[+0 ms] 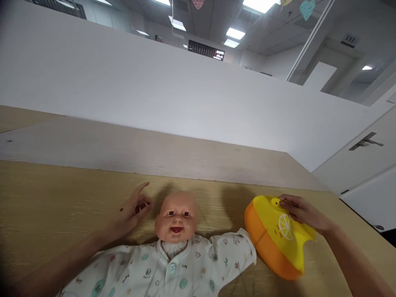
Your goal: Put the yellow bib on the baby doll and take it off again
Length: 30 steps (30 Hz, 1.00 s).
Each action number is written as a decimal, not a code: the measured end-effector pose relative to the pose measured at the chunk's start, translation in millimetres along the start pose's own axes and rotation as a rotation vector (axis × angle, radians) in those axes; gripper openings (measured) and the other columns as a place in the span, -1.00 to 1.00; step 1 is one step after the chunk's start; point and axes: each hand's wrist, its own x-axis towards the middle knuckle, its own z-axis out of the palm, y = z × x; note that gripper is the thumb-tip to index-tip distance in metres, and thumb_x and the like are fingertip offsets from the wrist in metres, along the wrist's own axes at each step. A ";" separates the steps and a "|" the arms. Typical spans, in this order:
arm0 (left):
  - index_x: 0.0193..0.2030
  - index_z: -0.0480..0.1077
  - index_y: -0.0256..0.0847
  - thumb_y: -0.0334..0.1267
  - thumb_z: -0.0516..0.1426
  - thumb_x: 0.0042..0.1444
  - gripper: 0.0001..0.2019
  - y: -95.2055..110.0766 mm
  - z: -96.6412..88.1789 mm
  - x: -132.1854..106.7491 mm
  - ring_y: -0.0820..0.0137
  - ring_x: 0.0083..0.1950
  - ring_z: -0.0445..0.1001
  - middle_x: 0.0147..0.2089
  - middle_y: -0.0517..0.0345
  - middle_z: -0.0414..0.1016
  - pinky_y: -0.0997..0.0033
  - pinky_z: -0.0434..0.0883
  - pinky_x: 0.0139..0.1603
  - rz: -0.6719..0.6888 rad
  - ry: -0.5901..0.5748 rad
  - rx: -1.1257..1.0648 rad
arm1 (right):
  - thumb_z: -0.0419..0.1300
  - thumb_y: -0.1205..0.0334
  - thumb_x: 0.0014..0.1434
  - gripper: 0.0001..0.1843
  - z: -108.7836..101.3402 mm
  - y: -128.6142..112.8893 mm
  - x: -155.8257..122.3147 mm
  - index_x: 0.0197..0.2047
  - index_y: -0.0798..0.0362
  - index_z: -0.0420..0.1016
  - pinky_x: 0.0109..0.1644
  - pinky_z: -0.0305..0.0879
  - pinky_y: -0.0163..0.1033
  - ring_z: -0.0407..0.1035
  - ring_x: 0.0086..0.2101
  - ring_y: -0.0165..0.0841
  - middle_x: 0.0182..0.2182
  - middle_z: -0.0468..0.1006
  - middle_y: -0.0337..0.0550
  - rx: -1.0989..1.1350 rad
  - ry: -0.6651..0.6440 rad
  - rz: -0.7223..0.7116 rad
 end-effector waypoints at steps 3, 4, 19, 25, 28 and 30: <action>0.36 -0.18 -0.13 -0.17 -0.03 0.22 -0.39 1.4 0.1 -0.8 0.44 -0.38 0.41 -0.23 0.18 0.45 0.36 0.42 -0.27 0.008 0.014 0.034 | 0.30 -0.22 -0.12 -0.54 -7.9 13.7 28.1 -0.34 0.00 0.50 -0.56 -0.08 -0.34 0.00 -0.61 -0.54 -0.59 0.17 -0.27 0.072 -0.082 0.084; 0.36 -0.16 -0.13 -0.17 -0.03 0.22 -0.40 1.5 0.2 -1.0 0.44 -0.39 0.41 -0.24 0.18 0.46 0.36 0.42 -0.27 0.012 0.013 0.042 | 0.33 -0.19 -0.15 -0.55 -10.5 19.3 36.4 -0.35 0.02 0.51 -0.56 -0.10 -0.32 0.00 -0.62 -0.54 -0.61 0.18 -0.26 0.066 -0.066 0.095; 0.32 -0.06 -0.12 -0.09 -0.04 0.24 -0.46 -7.7 -0.2 -2.5 0.42 -0.36 0.45 -0.22 0.15 0.46 0.41 0.43 -0.27 0.010 -0.051 0.079 | 0.28 -0.19 -0.05 -0.50 -11.7 43.9 67.4 -0.30 0.08 0.35 -0.53 -0.02 -0.38 0.01 -0.62 -0.57 -0.67 0.15 -0.38 0.192 -0.179 -0.006; 0.31 -0.04 -0.11 -0.09 -0.01 0.22 -0.45 -6.7 -2.2 -2.0 0.42 -0.33 0.47 -0.20 0.13 0.47 0.41 0.44 -0.25 -0.040 -0.107 0.062 | 0.30 -0.28 -0.16 -0.42 -1.1 58.1 77.1 -0.40 0.08 0.27 -0.50 0.03 -0.35 0.07 -0.60 -0.54 -0.61 0.23 -0.34 0.169 -0.084 0.048; 0.28 0.02 -0.12 -0.07 -0.01 0.20 -0.47 -1.9 -3.1 -1.1 0.40 -0.32 0.47 -0.21 0.14 0.48 0.41 0.44 -0.24 -0.051 -0.102 0.055 | 0.32 -0.29 -0.23 -0.38 8.2 61.3 79.7 -0.35 0.11 0.37 -0.43 0.10 -0.32 0.15 -0.53 -0.51 -0.50 0.35 -0.26 0.087 -0.007 0.047; 0.27 0.03 -0.12 -0.05 -0.01 0.21 -0.48 1.2 -3.5 -0.5 0.40 -0.34 0.46 -0.22 0.15 0.48 0.41 0.43 -0.25 -0.068 -0.117 0.046 | 0.30 -0.29 -0.21 -0.39 13.1 59.7 79.2 -0.34 0.11 0.39 -0.42 0.11 -0.31 0.17 -0.52 -0.49 -0.50 0.35 -0.26 0.086 0.008 0.044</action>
